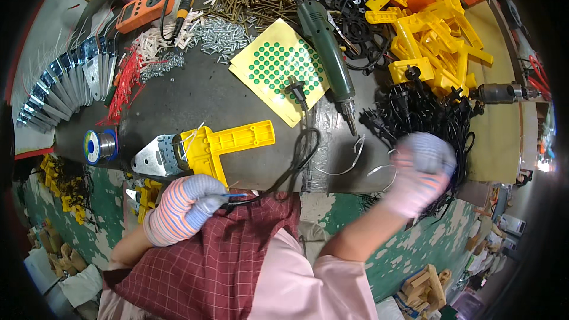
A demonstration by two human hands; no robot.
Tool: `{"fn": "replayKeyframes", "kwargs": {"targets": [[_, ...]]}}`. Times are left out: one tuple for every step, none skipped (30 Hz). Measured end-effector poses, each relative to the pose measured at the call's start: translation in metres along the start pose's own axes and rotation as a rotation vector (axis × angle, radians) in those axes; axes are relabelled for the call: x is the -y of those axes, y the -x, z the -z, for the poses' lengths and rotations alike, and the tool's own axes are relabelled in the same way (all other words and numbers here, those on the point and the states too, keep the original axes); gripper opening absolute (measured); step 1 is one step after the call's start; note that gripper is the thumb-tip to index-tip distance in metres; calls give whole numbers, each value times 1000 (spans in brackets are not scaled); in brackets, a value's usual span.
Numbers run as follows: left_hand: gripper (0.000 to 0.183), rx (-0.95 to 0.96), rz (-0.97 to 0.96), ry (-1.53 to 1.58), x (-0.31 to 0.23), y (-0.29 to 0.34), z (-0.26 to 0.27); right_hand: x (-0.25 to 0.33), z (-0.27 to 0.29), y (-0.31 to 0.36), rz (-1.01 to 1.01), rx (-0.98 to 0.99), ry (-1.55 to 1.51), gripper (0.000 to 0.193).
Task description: Soldering wires and assembling components into a yellow plastic housing.
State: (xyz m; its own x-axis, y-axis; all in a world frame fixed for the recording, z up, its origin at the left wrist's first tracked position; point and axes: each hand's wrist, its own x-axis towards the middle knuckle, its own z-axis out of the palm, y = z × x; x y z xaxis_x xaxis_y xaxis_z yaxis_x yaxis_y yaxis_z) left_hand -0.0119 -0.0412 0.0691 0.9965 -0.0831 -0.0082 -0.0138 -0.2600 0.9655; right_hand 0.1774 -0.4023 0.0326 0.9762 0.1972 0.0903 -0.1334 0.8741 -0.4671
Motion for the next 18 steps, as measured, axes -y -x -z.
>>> {"fn": "replayKeyframes", "kwargs": {"targets": [[12,8,-13,8,3,-3,1,64,17,-34,186,192,200,26],[13,-75,110,250,7,-4,-2,76,20,-44,122,187,48,35],[14,-133,222,522,6,-3,-3,92,-1,-39,73,167,-67,45],[17,-55,269,947,6,-7,1,73,-32,-35,65,169,-71,45],[17,-58,261,946,9,-15,0,31,-72,-29,99,-41,-73,54],[15,-135,214,938,11,-22,-2,5,-95,-28,130,-250,-71,63],[15,-241,162,907,8,-20,-7,-8,-72,-26,-42,10,-51,76],[13,-334,111,896,15,-19,-10,-30,-73,-8,-46,-165,157,71],[13,-331,107,894,12,-23,-7,-57,-78,15,-92,-72,807,52],[14,-370,71,861,8,-28,-3,-89,-86,34,-140,34,1448,34],[14,-415,35,826,9,-27,2,-120,-105,38,-581,179,951,24],[19,-433,-22,828,23,-21,2,-151,-131,40,-441,517,1406,30],[19,-451,-24,821,21,-19,8,-171,-140,44,-544,485,1249,38],[22,-411,-48,687,19,-17,10,-182,-151,42,-608,442,1195,39],[24,-371,-68,554,15,-16,11,-198,-152,44,-619,318,919,32],[16,-438,38,695,6,-15,11,-202,-152,44,-590,312,848,28],[16,-464,35,687,11,-12,14,-206,-152,42,-565,312,777,24],[16,-447,-53,608,21,-10,16,-206,-160,42,-648,243,710,16]]}}
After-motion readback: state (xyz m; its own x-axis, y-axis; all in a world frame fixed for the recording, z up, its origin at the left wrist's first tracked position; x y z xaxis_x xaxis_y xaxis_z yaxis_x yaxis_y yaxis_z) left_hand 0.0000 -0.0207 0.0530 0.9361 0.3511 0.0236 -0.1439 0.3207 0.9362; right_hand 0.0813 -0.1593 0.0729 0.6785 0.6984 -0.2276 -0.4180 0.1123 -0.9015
